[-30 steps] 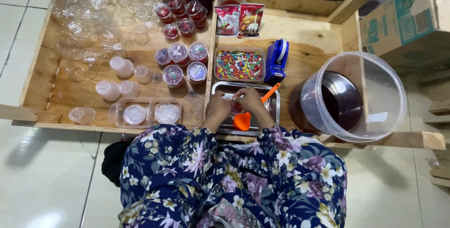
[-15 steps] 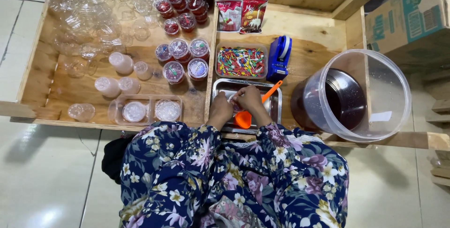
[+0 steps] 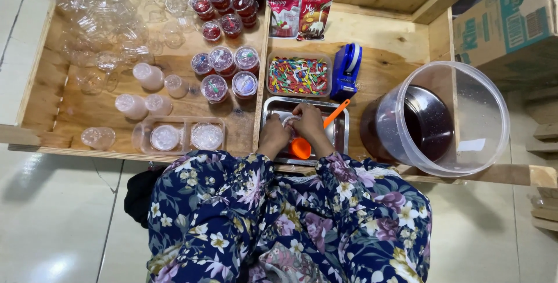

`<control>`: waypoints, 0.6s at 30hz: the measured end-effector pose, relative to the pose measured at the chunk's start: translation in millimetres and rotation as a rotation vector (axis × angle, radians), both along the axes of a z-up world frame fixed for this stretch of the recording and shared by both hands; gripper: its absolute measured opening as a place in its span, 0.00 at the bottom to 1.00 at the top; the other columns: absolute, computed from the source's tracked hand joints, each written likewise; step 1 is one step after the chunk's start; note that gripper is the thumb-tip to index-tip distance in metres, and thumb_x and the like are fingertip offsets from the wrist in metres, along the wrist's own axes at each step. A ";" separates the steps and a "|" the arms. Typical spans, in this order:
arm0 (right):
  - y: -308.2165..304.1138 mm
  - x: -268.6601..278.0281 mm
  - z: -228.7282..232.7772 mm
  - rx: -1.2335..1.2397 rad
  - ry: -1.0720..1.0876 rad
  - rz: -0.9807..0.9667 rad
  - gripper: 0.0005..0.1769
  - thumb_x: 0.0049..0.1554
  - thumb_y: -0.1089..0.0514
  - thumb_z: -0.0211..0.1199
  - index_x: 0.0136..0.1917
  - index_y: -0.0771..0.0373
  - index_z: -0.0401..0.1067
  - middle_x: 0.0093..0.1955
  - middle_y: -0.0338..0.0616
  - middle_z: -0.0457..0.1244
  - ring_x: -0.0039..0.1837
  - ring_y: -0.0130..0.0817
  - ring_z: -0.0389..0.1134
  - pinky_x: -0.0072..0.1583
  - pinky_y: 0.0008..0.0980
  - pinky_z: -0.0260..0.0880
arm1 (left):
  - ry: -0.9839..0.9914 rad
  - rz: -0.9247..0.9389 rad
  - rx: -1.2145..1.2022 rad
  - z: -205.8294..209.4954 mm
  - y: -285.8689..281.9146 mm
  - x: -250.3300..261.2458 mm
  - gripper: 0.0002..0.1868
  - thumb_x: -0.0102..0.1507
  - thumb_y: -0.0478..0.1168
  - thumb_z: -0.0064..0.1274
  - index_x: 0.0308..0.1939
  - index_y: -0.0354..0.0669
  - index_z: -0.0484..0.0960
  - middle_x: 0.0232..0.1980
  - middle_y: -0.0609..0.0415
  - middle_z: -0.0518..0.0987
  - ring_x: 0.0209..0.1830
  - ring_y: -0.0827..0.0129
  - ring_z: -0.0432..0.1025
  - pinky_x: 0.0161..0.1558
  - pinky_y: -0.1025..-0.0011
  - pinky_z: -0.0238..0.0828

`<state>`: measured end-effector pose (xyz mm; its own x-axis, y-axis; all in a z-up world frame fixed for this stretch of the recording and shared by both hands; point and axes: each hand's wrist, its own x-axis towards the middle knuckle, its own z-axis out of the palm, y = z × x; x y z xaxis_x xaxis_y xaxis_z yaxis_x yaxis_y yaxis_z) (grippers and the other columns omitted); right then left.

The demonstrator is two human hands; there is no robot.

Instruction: Filling small plastic cups with jelly using a ladle in a packaging area.

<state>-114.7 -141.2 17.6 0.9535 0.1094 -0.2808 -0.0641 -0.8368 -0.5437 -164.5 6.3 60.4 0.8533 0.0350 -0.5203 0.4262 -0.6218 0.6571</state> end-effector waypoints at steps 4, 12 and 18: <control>-0.5 -4.1 -1.7 0.066 -0.011 -0.038 0.18 0.46 0.54 0.78 0.48 0.55 0.76 0.49 0.49 0.65 0.59 0.56 0.68 0.62 0.46 0.68 | 0.007 -0.002 0.006 0.4 -0.6 -2.6 0.29 0.67 0.44 0.53 0.67 0.31 0.65 0.62 0.29 0.73 0.65 0.34 0.70 0.63 0.44 0.70; -2.1 -1.5 -12.2 0.085 0.034 -0.166 0.09 0.51 0.52 0.72 0.46 0.51 0.77 0.48 0.43 0.67 0.57 0.47 0.71 0.60 0.44 0.71 | 0.004 -0.026 0.013 -17.8 0.4 4.5 0.30 0.67 0.44 0.51 0.68 0.29 0.63 0.61 0.27 0.72 0.64 0.33 0.70 0.61 0.42 0.71; -19.6 -1.6 7.0 0.176 0.070 -0.154 0.16 0.51 0.48 0.71 0.51 0.54 0.78 0.53 0.50 0.68 0.61 0.50 0.70 0.62 0.45 0.71 | -0.058 0.024 -0.004 -4.4 1.6 6.5 0.31 0.68 0.48 0.49 0.67 0.28 0.63 0.60 0.25 0.73 0.64 0.31 0.70 0.60 0.42 0.71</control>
